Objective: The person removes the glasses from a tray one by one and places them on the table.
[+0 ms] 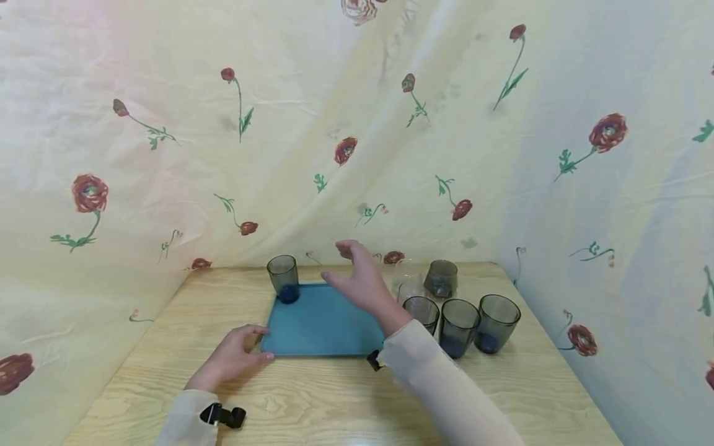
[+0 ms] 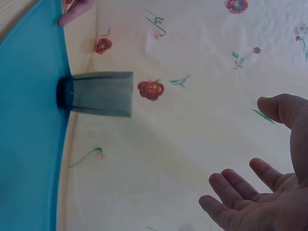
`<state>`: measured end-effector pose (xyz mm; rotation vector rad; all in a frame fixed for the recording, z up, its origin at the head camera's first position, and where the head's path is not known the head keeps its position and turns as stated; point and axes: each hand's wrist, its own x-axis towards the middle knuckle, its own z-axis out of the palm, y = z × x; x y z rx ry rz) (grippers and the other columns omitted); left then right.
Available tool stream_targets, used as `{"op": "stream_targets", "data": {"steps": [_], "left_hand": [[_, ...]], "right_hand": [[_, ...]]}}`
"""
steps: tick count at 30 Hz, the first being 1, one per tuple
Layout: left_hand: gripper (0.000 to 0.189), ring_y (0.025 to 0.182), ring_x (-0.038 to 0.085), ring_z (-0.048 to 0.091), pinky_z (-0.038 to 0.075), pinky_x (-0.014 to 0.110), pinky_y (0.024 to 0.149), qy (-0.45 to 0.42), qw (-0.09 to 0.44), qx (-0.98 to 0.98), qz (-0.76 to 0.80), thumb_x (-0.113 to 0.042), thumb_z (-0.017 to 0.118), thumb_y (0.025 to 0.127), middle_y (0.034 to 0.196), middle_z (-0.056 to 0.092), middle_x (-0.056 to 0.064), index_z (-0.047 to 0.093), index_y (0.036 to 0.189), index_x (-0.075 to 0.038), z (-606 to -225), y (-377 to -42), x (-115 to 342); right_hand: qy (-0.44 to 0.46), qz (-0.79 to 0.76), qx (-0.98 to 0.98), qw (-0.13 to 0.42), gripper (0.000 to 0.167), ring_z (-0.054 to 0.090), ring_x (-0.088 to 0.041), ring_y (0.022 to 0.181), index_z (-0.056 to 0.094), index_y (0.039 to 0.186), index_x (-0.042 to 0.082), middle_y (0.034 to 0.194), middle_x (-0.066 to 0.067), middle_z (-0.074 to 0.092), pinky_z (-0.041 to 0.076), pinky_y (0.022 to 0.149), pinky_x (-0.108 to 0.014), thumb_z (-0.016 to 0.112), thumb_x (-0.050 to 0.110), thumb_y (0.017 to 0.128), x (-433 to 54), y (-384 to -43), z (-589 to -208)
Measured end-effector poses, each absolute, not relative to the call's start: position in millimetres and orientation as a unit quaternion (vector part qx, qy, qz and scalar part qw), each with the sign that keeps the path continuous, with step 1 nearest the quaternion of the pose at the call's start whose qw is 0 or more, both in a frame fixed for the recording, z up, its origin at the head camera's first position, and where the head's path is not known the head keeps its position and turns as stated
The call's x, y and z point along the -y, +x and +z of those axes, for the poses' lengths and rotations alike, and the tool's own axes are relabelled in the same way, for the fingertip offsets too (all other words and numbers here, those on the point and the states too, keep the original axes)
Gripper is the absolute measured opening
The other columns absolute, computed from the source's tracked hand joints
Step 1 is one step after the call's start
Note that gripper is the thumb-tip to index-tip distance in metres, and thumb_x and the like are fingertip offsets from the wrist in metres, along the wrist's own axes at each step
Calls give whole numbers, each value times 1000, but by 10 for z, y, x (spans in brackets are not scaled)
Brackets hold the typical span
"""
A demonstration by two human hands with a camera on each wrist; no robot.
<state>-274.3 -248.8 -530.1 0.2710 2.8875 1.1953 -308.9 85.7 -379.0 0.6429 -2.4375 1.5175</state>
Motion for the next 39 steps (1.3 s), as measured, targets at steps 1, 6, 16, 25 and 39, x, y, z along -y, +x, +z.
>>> {"op": "stream_targets", "data": {"steps": [1, 6, 16, 25, 39], "left_hand": [[57, 143, 41, 45, 37, 65, 114, 87, 2, -920, 381, -36, 91, 83, 147, 59, 9, 69, 133, -21, -5302, -2745, 2490], [56, 143, 40, 46, 37, 64, 115, 88, 3, -918, 386, -35, 91, 84, 146, 59, 8, 69, 133, -22, -5309, -2757, 2493], [56, 143, 39, 46, 37, 63, 116, 82, 3, -919, 385, -34, 91, 83, 147, 59, 8, 70, 133, -20, -5290, -2754, 2481], [56, 142, 39, 47, 38, 63, 115, 88, -1, -920, 382, -35, 92, 83, 146, 60, 9, 70, 132, -20, -5282, -2767, 2492], [58, 141, 39, 48, 39, 62, 114, 95, -6, -922, 376, -37, 91, 83, 145, 61, 10, 70, 133, -17, -5298, -2768, 2505]], "right_hand": [[215, 516, 824, 94, 65, 46, -28, 143, 45, 151, 8, 152, -10, 49, 34, 122, -48, 79, 20, 97, -807, -3113, -3802], [202, 529, 822, 65, 67, 48, -28, 141, 45, 152, 8, 151, -8, 51, 36, 121, -48, 80, 23, 96, -589, -3228, -3884], [168, 570, 804, 19, 66, 49, -32, 141, 46, 151, 11, 151, -13, 51, 38, 118, -53, 80, 21, 96, -276, -3505, -4159], [153, 569, 808, -6, 69, 46, -37, 143, 43, 154, 11, 154, -16, 47, 44, 113, -55, 80, 22, 96, -46, -3676, -4338], [136, 538, 831, -36, 86, 36, -39, 150, 30, 163, 9, 165, -15, 36, 43, 114, -57, 81, 23, 95, 253, -3914, -4585]]}}
